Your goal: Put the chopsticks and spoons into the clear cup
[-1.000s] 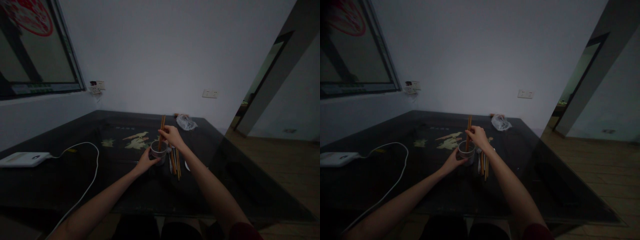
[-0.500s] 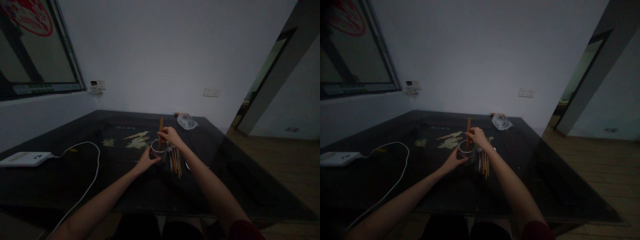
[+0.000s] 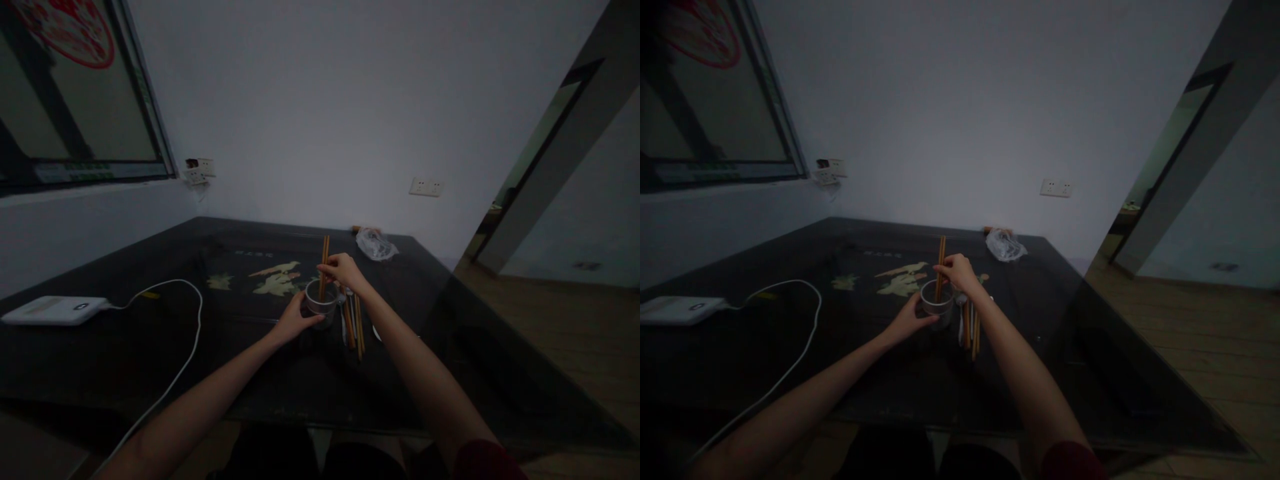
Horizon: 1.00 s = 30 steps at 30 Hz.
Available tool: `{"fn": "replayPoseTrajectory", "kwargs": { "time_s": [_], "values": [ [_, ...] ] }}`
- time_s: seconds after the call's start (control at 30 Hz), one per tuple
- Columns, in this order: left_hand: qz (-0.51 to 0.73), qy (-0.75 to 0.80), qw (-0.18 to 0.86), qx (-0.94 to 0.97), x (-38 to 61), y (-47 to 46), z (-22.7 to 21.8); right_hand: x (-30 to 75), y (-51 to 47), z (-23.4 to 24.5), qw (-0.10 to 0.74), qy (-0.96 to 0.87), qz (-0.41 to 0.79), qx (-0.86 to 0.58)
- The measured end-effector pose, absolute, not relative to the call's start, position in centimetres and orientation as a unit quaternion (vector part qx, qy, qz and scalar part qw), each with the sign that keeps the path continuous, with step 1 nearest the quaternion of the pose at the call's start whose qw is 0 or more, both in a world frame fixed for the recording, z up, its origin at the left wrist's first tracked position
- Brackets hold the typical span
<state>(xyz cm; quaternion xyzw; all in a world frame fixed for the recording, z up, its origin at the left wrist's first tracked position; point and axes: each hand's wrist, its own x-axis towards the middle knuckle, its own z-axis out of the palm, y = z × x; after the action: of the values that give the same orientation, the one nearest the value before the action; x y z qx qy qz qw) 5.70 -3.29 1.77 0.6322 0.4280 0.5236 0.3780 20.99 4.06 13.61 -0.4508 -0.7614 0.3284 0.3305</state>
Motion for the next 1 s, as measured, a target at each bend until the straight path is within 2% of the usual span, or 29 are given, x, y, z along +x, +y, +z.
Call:
{"fn": "replayPoseTrajectory", "kwargs": {
  "time_s": [0.3,0.5,0.87,1.0],
  "values": [
    [0.524,0.422,0.416,0.612,5.8,-3.4,2.4,21.1,5.3,13.1,0.317,-0.777,0.287,-0.461],
    [0.521,0.418,0.418,0.616,5.5,-3.0,1.7,21.3,5.9,12.3,0.325,-0.762,0.333,-0.450],
    [0.514,0.412,0.423,0.622,5.5,-3.0,1.8,27.6,2.5,13.3,0.463,-0.694,0.354,-0.423],
    [0.503,0.425,0.422,0.623,5.5,-3.2,2.1,31.5,-0.4,12.2,0.504,-0.654,0.375,-0.421]
  ]
}}
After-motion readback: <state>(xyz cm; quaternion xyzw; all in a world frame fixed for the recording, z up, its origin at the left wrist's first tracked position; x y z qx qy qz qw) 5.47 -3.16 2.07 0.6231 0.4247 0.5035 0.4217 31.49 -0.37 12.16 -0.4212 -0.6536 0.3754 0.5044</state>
